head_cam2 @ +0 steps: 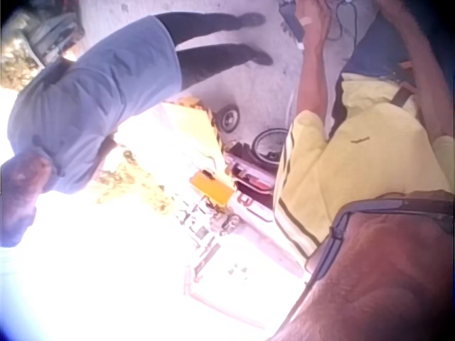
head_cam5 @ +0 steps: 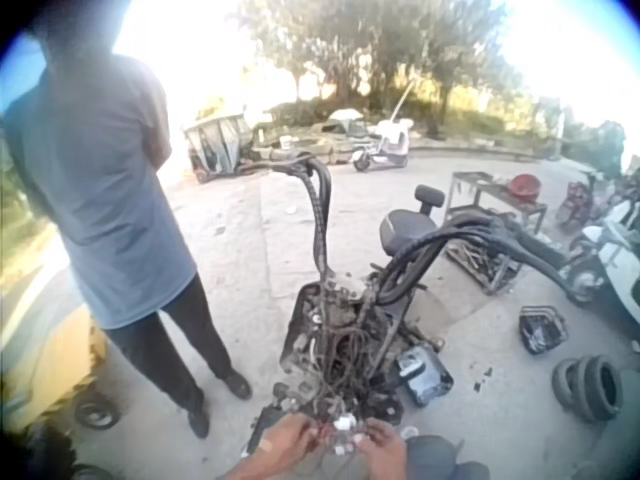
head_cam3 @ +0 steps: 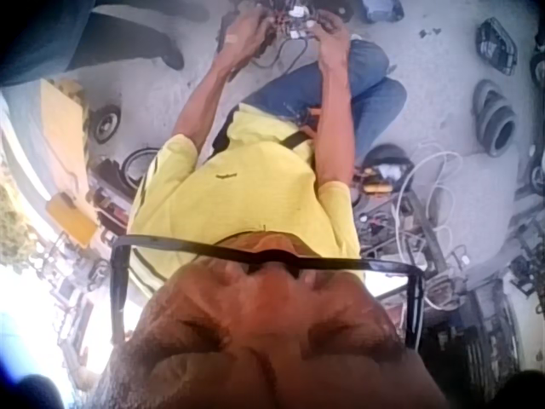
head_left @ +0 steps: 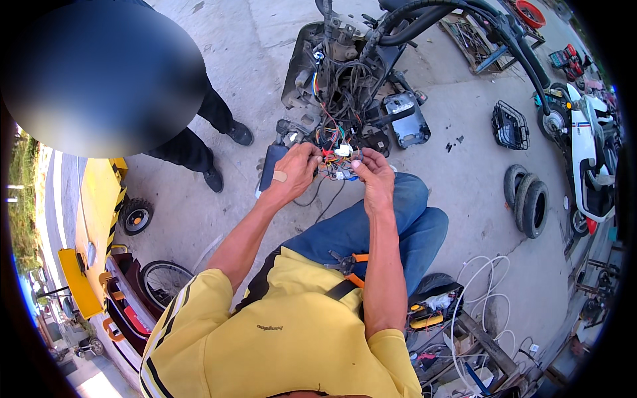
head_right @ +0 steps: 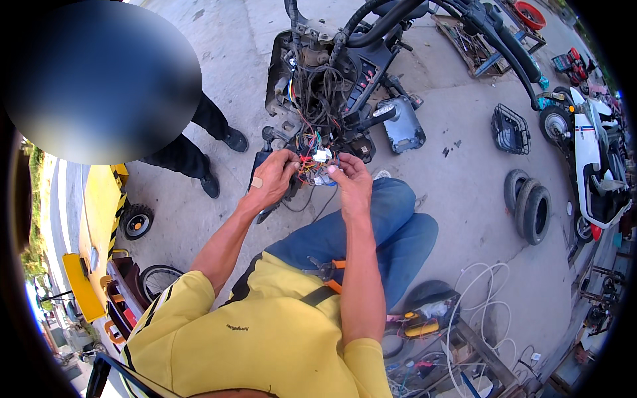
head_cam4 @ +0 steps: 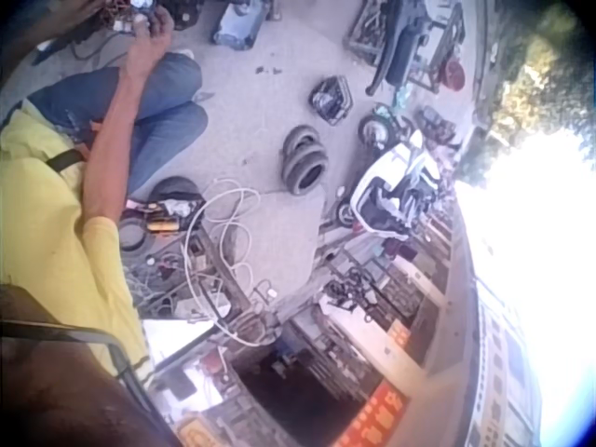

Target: The person sits on the ground and uses pliers to strip and twist wires on a scooter's exposed wiring harness. They repeatedly cut insulation, twist wire ends, and adjust connections within the harness.

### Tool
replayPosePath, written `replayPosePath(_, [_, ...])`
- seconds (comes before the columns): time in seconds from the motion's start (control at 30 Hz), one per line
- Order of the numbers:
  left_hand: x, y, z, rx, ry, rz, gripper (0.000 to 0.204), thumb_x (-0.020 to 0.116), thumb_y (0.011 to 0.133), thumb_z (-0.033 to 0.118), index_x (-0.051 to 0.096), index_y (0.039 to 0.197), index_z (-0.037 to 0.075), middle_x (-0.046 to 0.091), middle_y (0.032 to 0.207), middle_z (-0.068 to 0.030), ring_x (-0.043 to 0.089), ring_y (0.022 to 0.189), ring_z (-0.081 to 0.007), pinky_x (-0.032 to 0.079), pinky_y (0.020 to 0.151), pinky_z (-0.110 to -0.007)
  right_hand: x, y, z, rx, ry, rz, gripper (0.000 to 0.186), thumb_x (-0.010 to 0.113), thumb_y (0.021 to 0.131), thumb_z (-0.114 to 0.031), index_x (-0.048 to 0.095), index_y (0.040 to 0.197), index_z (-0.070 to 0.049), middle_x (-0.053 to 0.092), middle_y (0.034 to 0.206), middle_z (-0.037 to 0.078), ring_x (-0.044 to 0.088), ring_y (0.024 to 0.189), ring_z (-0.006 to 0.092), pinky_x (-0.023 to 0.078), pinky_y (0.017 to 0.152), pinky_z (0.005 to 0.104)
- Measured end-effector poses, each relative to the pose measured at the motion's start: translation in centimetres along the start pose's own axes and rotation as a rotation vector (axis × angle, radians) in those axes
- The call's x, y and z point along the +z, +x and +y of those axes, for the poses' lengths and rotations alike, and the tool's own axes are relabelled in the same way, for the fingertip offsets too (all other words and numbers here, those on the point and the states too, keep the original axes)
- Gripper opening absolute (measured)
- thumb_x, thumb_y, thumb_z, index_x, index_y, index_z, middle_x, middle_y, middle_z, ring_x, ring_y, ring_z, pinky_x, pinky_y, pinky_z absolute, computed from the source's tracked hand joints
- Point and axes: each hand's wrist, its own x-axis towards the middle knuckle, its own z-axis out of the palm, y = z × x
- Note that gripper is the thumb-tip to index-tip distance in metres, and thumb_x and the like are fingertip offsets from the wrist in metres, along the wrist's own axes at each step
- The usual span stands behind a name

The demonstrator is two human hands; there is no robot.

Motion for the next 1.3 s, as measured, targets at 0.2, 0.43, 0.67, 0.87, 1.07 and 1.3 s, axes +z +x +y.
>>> replayPosePath(0.2, [0.2, -0.1, 0.0, 0.026, 0.02, 0.006, 0.015, 0.063, 0.102, 0.017, 0.064, 0.106, 0.003, 0.067, 0.096, -0.0156, 0.065, 0.096, -0.0347, 0.051, 0.084, -0.045, 0.7, -0.4, -0.2, -0.264, -0.524, 0.038, 0.054, 0.078, 0.086, -0.004, 0.059, 0.137, -0.004, 0.069, 0.116, 0.012, 0.066, 0.106, 0.0217, 0.053, 0.092, 0.0375])
replayPosePath(0.43, [-0.1, -0.2, 0.4, 0.044, 0.019, 0.004, 0.015, 0.064, 0.101, 0.017, 0.064, 0.105, 0.003, 0.066, 0.095, -0.0138, 0.065, 0.095, -0.0333, 0.051, 0.084, -0.045, 2.4, -0.2, -0.7, -0.59, -0.93, 0.106, 0.025, 0.075, 0.09, -0.01, 0.072, 0.114, -0.003, 0.061, 0.125, 0.016, 0.061, 0.116, 0.033, 0.05, 0.098, 0.0404])
replayPosePath(0.67, [0.0, -0.2, 0.2, 0.034, 0.032, 0.017, 0.014, 0.064, 0.101, 0.016, 0.064, 0.105, 0.003, 0.065, 0.094, -0.0141, 0.065, 0.094, -0.0332, 0.05, 0.083, -0.043, 1.0, 1.5, 0.1, -0.431, -0.765, 0.091, 0.018, 0.074, 0.093, -0.016, 0.073, 0.104, -0.002, 0.065, 0.12, 0.013, 0.064, 0.112, 0.0337, 0.051, 0.097, 0.043])
replayPosePath(0.87, [0.3, -0.1, 0.0, 0.028, 0.027, -0.015, 0.016, 0.063, 0.102, 0.019, 0.064, 0.105, 0.003, 0.067, 0.094, -0.0127, 0.065, 0.098, -0.0329, 0.051, 0.085, -0.046, 2.9, 0.0, -1.4, -0.519, -1.055, 0.137, 0.022, 0.075, 0.092, -0.02, 0.073, 0.101, 0.0, 0.066, 0.118, 0.013, 0.065, 0.112, 0.0329, 0.051, 0.096, 0.0428])
replayPosePath(1.07, [-0.2, 0.0, 0.5, 0.063, 0.018, -0.008, 0.016, 0.063, 0.102, 0.02, 0.063, 0.105, 0.003, 0.067, 0.095, -0.0127, 0.065, 0.099, -0.0327, 0.051, 0.084, -0.046, 1.5, 2.0, 0.5, -0.41, -0.866, 0.061, 0.027, 0.076, 0.091, -0.02, 0.075, 0.102, 0.005, 0.066, 0.124, 0.014, 0.065, 0.114, 0.0307, 0.051, 0.097, 0.0402])
replayPosePath(1.3, [1.0, -0.1, -0.6, 0.162, -0.051, 0.108, 0.016, 0.07, 0.097, 0.015, 0.066, 0.106, 0.003, 0.065, 0.09, -0.0118, 0.064, 0.087, -0.0283, 0.051, 0.077, -0.04, 0.9, 2.1, 0.4, -0.287, -0.52, -0.034, 0.031, 0.07, 0.097, -0.015, 0.074, 0.114, 0.011, 0.064, 0.13, 0.016, 0.065, 0.115, 0.0246, 0.052, 0.097, 0.0353])
